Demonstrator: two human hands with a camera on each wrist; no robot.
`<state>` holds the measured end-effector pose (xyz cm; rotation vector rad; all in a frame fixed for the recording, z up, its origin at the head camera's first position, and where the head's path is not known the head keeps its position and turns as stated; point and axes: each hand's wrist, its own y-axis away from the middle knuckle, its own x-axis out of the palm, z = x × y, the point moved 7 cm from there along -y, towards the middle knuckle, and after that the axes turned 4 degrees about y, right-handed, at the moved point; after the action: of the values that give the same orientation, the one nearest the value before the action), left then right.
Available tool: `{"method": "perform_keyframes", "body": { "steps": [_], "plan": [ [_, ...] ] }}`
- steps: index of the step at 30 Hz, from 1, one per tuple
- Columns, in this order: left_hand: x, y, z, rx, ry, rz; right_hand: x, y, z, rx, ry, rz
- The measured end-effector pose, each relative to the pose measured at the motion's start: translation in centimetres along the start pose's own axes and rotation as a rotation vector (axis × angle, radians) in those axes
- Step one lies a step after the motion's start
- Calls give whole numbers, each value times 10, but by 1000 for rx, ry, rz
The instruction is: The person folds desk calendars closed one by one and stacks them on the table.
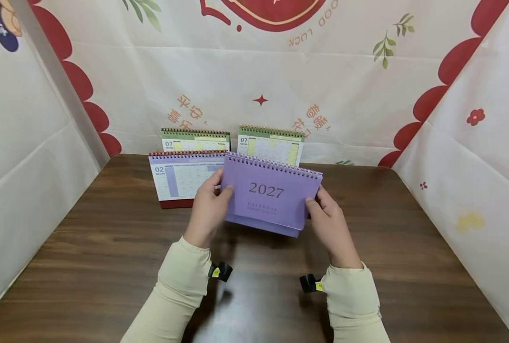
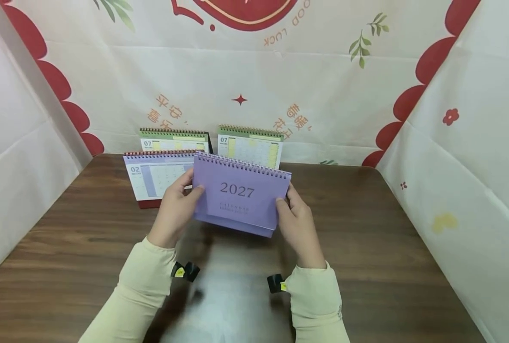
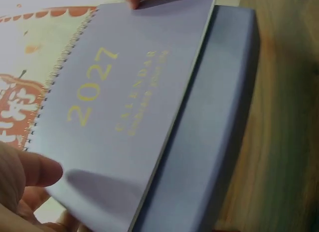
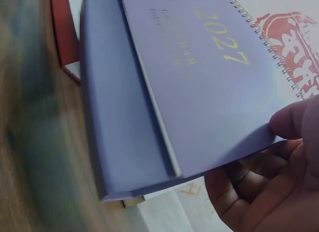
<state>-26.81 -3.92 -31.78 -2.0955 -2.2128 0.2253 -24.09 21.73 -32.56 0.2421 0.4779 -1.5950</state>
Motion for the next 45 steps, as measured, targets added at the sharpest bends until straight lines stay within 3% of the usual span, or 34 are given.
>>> {"method": "perform_keyframes", "body": {
  "steps": [4,8,14,21,29,39,45],
  "plan": [
    [0,7,8,-30,16,64,1,2,-2,31,25,13],
    [-5,13,18,-88,16,63,4,-1,0,32,23,46],
    [-7,5,24,-107,27,69,4,-4,4,31,20,26],
    [-8,2,29,-78,76,2,3,0,7,-22,76,-50],
    [-17,3,22,-19,73,-40,9,-5,8,-83,85,-103],
    [-22,3,26,-32,118,-64,12,-5,11,-107,107,-116],
    [-26,1,26,-40,223,-103,13,-4,15,-138,117,-116]
  ]
}}
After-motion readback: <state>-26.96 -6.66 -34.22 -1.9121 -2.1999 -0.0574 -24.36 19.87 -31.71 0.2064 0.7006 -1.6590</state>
